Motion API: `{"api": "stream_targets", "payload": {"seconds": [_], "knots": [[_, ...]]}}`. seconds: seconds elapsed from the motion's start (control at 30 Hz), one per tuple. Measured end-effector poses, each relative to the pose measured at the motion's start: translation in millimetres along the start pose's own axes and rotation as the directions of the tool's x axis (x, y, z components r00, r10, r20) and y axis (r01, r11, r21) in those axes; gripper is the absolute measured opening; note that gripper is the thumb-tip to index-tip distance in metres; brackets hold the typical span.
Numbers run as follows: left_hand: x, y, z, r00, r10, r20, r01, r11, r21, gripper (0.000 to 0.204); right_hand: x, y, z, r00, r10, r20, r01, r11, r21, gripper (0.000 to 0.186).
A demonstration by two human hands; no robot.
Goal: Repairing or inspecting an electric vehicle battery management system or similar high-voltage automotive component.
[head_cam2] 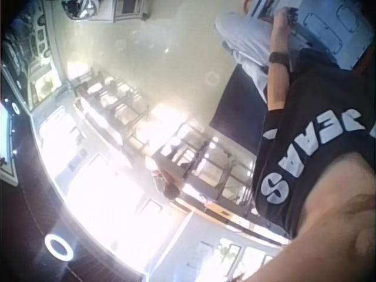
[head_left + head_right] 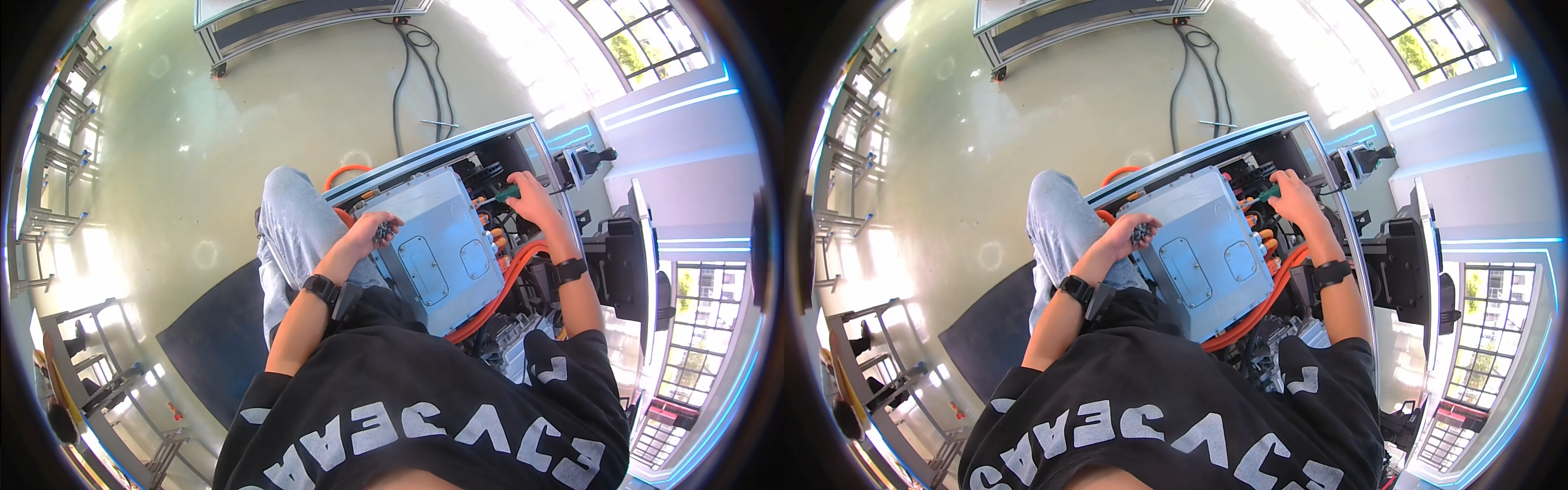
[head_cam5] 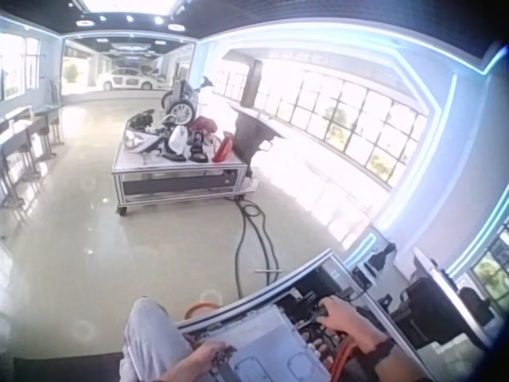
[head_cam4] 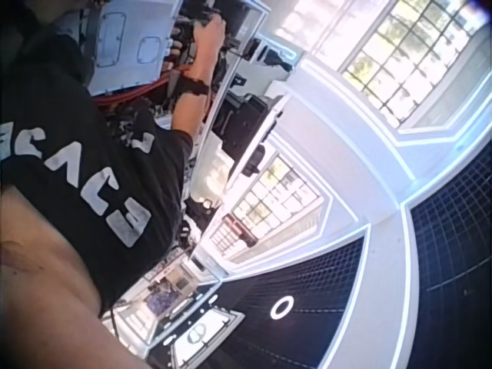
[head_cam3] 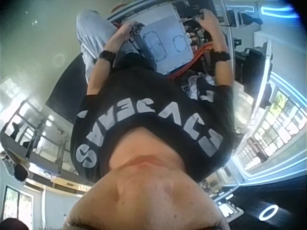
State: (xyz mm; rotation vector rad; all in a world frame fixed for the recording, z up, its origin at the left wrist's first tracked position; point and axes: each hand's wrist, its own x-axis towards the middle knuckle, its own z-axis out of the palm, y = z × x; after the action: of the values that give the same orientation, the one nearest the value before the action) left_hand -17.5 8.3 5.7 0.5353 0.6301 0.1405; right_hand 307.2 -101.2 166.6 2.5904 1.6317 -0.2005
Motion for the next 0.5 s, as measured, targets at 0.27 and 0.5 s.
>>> {"api": "stream_targets", "payload": {"seconds": [0.27,0.5], "knots": [[1,-2,-2,1.000,0.005,0.004,-0.005,1.000,-0.020,0.025,13,-16,-14,0.914,0.293,0.280,-0.295,0.955,-0.037,0.024],[0,1,0,1.000,-0.004,-0.007,0.004,1.000,-0.011,0.024,0,-3,-7,0.981,-0.193,0.024,0.190,0.977,0.098,0.028]]}}
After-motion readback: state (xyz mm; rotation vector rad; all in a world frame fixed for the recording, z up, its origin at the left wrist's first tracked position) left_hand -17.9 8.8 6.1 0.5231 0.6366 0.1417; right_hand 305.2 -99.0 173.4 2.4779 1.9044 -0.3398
